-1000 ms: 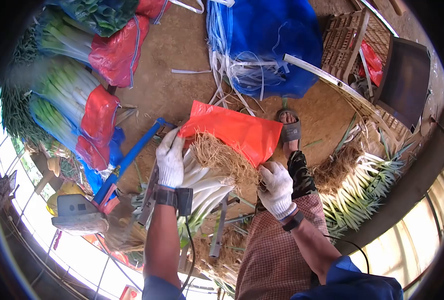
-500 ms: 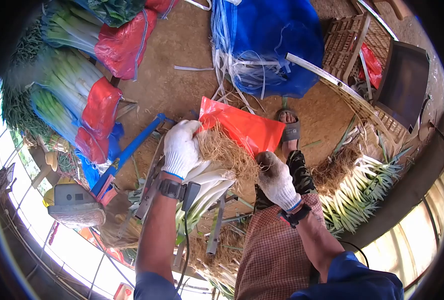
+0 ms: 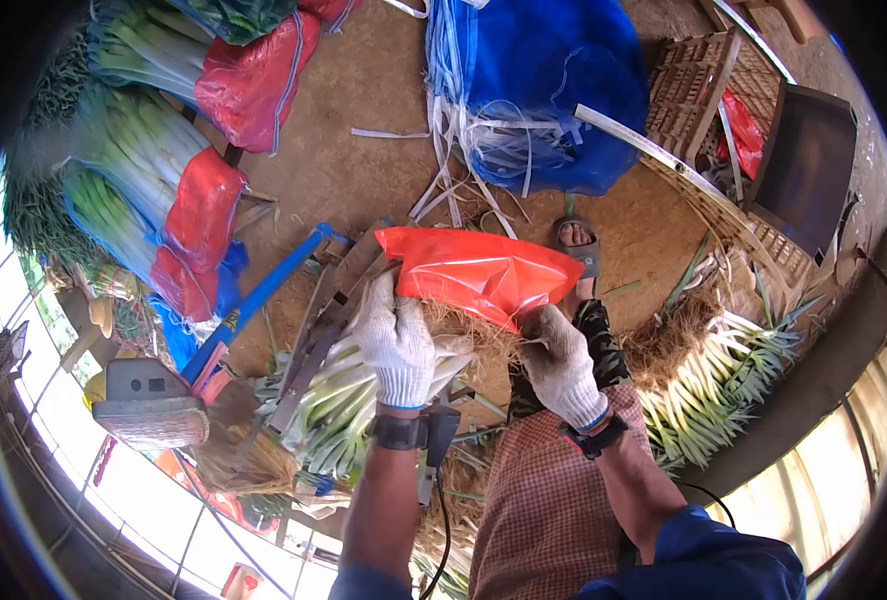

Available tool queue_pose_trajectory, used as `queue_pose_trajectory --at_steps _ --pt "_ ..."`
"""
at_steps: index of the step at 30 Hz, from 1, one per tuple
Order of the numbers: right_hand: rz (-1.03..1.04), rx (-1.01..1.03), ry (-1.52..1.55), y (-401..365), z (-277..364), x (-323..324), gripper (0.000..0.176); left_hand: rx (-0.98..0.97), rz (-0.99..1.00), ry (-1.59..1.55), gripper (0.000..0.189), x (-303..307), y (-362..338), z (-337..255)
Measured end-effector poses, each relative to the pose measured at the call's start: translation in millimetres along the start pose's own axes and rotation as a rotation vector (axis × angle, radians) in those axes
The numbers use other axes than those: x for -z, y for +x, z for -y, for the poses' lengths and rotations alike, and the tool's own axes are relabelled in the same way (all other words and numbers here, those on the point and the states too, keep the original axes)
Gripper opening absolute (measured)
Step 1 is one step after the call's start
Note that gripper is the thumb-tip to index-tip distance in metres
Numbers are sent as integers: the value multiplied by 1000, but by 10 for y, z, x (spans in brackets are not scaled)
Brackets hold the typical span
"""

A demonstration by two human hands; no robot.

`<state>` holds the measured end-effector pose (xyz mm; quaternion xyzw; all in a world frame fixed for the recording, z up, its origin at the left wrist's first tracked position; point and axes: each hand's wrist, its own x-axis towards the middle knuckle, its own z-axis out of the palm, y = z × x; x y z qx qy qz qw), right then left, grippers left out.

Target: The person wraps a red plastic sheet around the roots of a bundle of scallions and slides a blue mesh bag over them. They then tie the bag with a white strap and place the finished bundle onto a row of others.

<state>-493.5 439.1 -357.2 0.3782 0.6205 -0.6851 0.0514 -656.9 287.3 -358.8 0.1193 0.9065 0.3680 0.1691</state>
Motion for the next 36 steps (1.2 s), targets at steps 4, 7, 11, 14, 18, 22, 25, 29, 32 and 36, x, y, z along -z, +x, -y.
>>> queue_pose_trajectory --at_steps 4,7,11,14,18,22,25,29,32,36 --pt "59 62 -45 -24 56 35 18 -42 -107 -12 31 -125 -26 43" --pt "150 267 -248 -7 74 80 20 -107 -128 -24 32 -97 -40 131" --pt "80 425 -425 -219 54 -112 28 -200 -111 9 34 -21 -121 225" --pt "99 474 -629 -367 -96 -329 29 -189 -59 151 33 215 -260 381" --pt "137 436 -645 -387 -324 -541 25 -222 90 494 31 535 -247 510" --pt "114 373 -650 -351 -406 -667 23 -309 386 673 27 670 107 542" --pt "87 380 -631 -341 -442 -725 22 -334 500 637 20 712 309 605" --pt "81 435 -665 -320 -475 -718 23 -168 611 553 19 716 480 788" --pt "91 468 -667 -297 -474 -688 25 -27 602 582 38 727 689 884" --pt "144 414 -676 -272 -397 -671 24 -31 732 332 71 519 857 978"
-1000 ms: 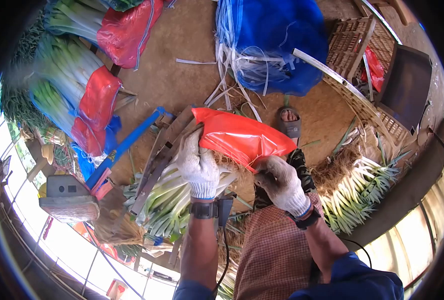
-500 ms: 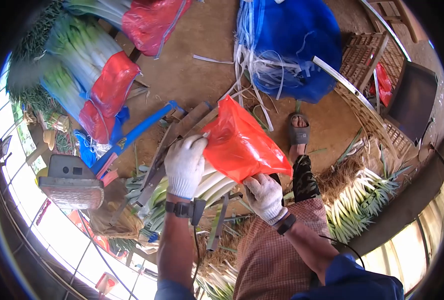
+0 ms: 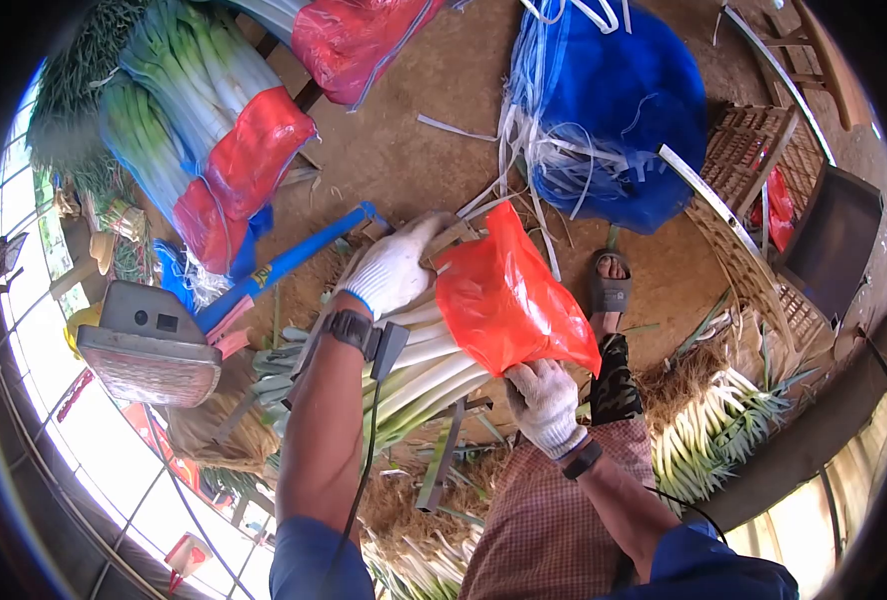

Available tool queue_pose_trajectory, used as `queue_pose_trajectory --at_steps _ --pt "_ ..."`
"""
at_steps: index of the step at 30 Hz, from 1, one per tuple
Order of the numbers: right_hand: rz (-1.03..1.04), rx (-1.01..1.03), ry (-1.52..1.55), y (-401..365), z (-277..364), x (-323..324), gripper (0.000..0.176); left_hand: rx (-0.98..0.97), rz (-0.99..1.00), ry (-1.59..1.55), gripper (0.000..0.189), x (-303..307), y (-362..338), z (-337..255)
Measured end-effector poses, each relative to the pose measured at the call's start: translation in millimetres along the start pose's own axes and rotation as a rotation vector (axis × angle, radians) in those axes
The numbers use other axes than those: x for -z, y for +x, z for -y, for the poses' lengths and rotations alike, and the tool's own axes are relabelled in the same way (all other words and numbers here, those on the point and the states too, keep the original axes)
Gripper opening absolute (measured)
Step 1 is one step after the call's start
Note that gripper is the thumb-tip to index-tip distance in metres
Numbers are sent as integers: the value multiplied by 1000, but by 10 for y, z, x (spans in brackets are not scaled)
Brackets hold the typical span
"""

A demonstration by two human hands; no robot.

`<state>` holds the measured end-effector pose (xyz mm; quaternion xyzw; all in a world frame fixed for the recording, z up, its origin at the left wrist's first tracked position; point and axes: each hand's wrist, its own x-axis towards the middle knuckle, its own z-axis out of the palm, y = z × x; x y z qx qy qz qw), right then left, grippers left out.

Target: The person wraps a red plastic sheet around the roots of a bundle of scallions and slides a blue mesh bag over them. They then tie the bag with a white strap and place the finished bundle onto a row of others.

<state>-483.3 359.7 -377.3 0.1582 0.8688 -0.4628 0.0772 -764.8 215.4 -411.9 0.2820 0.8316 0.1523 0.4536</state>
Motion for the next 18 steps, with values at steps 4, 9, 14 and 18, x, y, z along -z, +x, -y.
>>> queue_pose_trajectory --at_steps 4,9,14,18 --pt "12 8 8 1 -5 4 24 9 209 -262 51 -82 224 133" --pt "-20 3 51 10 -40 -5 24 -33 59 -31 28 -137 127 186" --pt "-113 -37 51 30 -93 92 24 -6 17 266 21 -167 -173 323" --pt "-62 -65 21 15 -87 21 24 8 62 306 24 -156 -190 286"
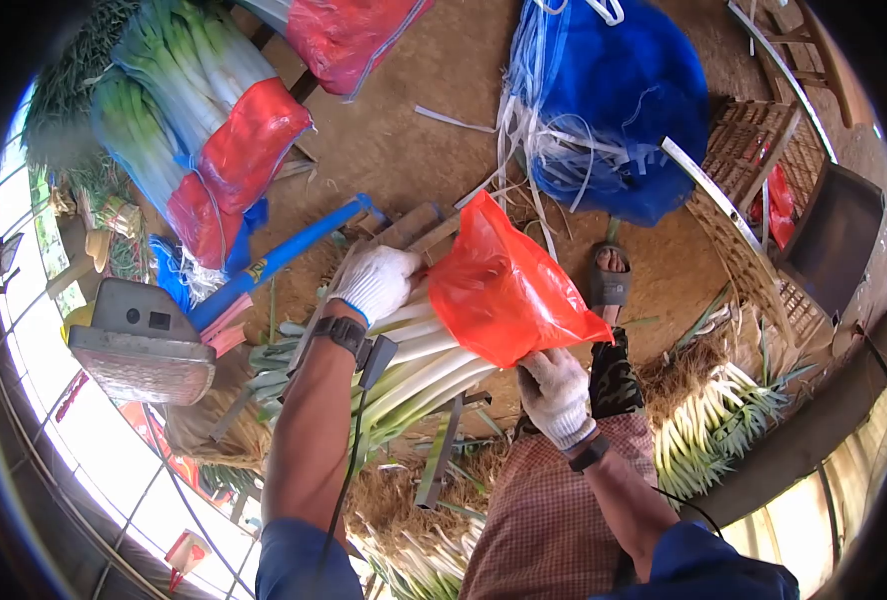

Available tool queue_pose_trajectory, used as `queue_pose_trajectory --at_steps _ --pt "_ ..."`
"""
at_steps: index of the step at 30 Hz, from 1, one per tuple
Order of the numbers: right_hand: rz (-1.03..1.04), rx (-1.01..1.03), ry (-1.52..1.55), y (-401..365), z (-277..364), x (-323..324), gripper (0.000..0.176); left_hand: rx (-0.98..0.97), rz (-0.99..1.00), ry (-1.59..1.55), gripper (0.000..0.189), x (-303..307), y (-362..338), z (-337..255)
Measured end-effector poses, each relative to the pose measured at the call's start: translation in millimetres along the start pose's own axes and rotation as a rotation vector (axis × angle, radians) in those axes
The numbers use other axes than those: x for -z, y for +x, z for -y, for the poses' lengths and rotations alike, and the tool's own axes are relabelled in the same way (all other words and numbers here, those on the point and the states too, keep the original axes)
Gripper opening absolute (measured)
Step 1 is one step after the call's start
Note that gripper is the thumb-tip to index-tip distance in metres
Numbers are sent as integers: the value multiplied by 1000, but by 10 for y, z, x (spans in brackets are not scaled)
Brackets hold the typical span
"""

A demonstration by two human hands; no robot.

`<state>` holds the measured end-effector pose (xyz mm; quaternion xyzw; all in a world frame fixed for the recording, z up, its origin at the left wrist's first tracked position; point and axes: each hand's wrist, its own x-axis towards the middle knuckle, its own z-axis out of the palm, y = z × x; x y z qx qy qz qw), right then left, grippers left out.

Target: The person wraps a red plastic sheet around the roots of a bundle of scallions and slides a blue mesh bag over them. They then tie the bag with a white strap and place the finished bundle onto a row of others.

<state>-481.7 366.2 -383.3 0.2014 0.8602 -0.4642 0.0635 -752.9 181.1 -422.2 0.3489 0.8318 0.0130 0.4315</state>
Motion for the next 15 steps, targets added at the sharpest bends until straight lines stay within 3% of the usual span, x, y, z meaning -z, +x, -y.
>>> queue_pose_trajectory --at_steps 3,5,6,9,10,13,14,15 --pt "45 -18 14 -42 -30 -29 26 -10 181 55 26 77 34 24" --pt "41 -30 81 -112 -47 -58 26 -117 100 51 28 38 -74 54" --pt "135 -96 80 -148 -74 -58 28 -176 59 51 29 6 -115 47" --pt "68 -154 354 -192 -155 -195 22 -200 -89 -144 39 250 -350 -166" --pt "106 -274 485 -217 -170 -206 20 -58 11 -446 52 279 -408 -175" --pt "424 -550 795 -239 -394 -177 27 -1 -98 -541 72 410 -560 -627" --pt "358 -616 1197 -359 -646 -409 32 -6 -129 -510 90 291 -558 -713" --pt "287 -688 1598 -509 -927 -660 38 -6 -126 -368 92 237 -549 -822"
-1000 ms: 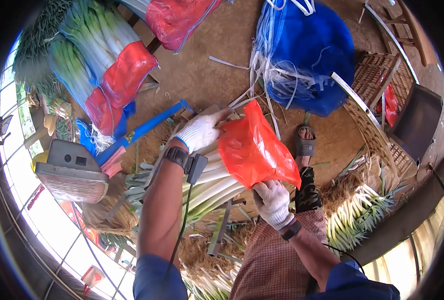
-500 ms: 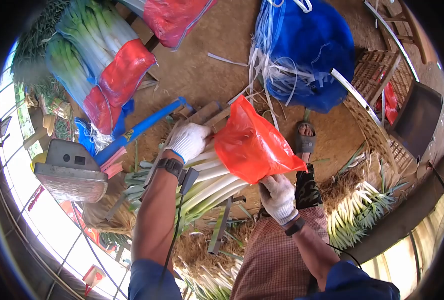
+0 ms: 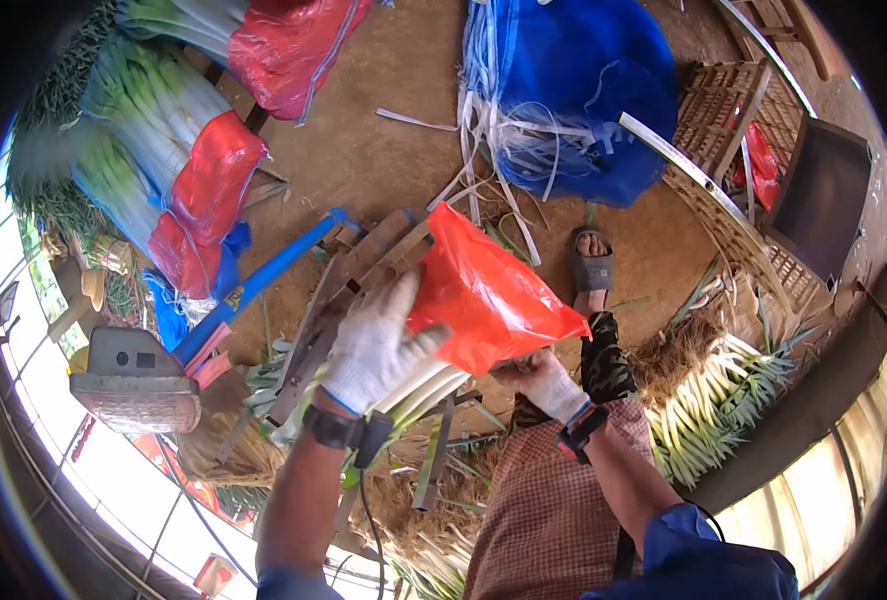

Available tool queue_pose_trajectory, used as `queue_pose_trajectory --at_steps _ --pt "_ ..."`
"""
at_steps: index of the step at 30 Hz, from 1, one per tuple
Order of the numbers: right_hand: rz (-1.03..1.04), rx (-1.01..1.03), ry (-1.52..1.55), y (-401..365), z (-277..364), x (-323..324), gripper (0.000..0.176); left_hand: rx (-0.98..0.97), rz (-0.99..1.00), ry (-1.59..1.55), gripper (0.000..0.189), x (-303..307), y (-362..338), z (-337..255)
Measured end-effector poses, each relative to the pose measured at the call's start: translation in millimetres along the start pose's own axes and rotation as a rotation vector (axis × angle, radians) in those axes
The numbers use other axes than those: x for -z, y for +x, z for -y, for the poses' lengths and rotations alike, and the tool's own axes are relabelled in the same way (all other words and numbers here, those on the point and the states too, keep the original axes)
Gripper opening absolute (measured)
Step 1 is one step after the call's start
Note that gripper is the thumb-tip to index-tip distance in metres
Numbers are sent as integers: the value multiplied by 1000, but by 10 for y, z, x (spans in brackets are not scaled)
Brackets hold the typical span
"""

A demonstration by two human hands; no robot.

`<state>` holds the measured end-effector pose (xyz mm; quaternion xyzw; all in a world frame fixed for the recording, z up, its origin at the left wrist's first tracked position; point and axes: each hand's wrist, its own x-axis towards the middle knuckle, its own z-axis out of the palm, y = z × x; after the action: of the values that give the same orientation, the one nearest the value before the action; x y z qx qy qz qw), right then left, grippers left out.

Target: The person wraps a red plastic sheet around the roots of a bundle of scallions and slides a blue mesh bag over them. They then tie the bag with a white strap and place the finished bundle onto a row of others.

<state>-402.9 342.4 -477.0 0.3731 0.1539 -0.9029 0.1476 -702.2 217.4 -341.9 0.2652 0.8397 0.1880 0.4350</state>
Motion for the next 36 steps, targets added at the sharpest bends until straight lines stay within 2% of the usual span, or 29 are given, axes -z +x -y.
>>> queue_pose_trajectory --at_steps 2,7,17,26,36 --pt "-121 -39 -60 87 361 -42 40 -15 5 283 96 -138 -2 -118" --pt "-107 -9 79 641 547 394 38 -57 -90 240 97 -322 -49 18" --pt "-83 46 343 921 29 653 33 -73 -149 137 96 -394 -31 113" --pt "-67 88 415 943 -260 203 30 -50 -131 161 101 -403 -53 145" --pt "25 208 567 981 -130 511 26 -54 -157 147 99 -459 -66 224"
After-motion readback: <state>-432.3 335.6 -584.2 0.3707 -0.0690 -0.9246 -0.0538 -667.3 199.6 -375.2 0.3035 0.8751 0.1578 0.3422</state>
